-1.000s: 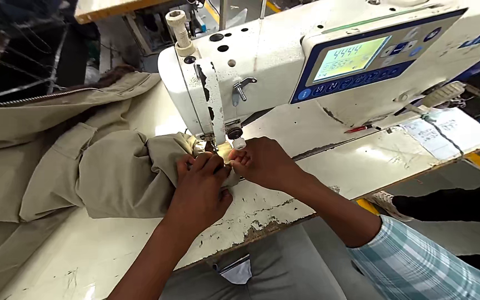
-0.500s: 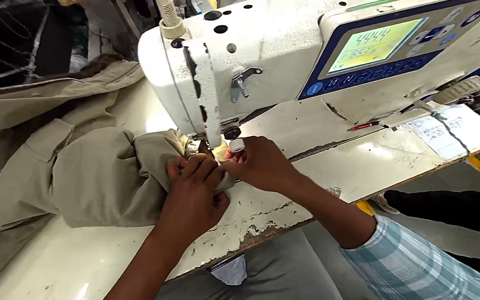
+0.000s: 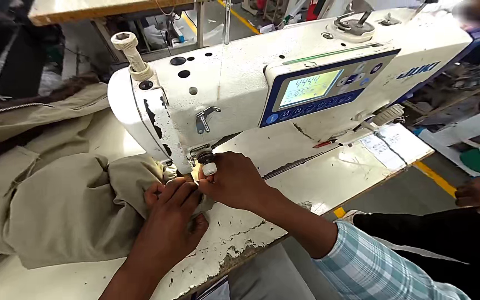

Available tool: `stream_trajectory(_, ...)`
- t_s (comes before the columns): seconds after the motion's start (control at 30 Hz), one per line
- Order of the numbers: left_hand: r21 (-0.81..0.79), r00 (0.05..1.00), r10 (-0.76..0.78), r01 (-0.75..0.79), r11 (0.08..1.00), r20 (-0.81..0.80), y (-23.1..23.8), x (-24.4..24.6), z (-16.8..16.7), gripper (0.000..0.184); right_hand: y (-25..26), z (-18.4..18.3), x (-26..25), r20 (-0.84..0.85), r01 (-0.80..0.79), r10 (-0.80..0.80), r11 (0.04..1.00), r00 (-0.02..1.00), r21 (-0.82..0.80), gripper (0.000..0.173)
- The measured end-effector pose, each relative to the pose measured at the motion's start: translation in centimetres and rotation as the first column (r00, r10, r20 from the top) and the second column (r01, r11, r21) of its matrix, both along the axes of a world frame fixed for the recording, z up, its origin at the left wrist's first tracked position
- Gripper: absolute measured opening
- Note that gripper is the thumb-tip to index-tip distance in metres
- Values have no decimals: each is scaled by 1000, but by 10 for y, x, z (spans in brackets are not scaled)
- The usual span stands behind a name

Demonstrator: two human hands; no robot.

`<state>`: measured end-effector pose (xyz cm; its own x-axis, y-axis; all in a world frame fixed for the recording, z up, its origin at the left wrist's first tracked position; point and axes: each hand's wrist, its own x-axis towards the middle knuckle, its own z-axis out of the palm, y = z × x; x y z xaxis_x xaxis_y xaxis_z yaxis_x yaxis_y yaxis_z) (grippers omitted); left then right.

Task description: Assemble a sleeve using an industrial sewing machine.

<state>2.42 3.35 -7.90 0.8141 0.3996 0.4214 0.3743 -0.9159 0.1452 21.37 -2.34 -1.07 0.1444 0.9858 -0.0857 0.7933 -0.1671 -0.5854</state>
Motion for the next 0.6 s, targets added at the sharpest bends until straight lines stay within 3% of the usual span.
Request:
stream_trajectory(0.23,-32,999,24,-25,999,-22,-2,-1,1,32,-12,-24,-2,-156,91,-65,982,986,166,9)
stream_trajectory(0.43,-52,997,27,-31,998,-70,-5,1,7,31,-8,-27,14,2,-122,122,988,992,90,23)
stream_trajectory(0.6,-44,997,29,-32,999,-65,-5,0,5,35,23,-32,27,-87,84,-68,976,994,203,21)
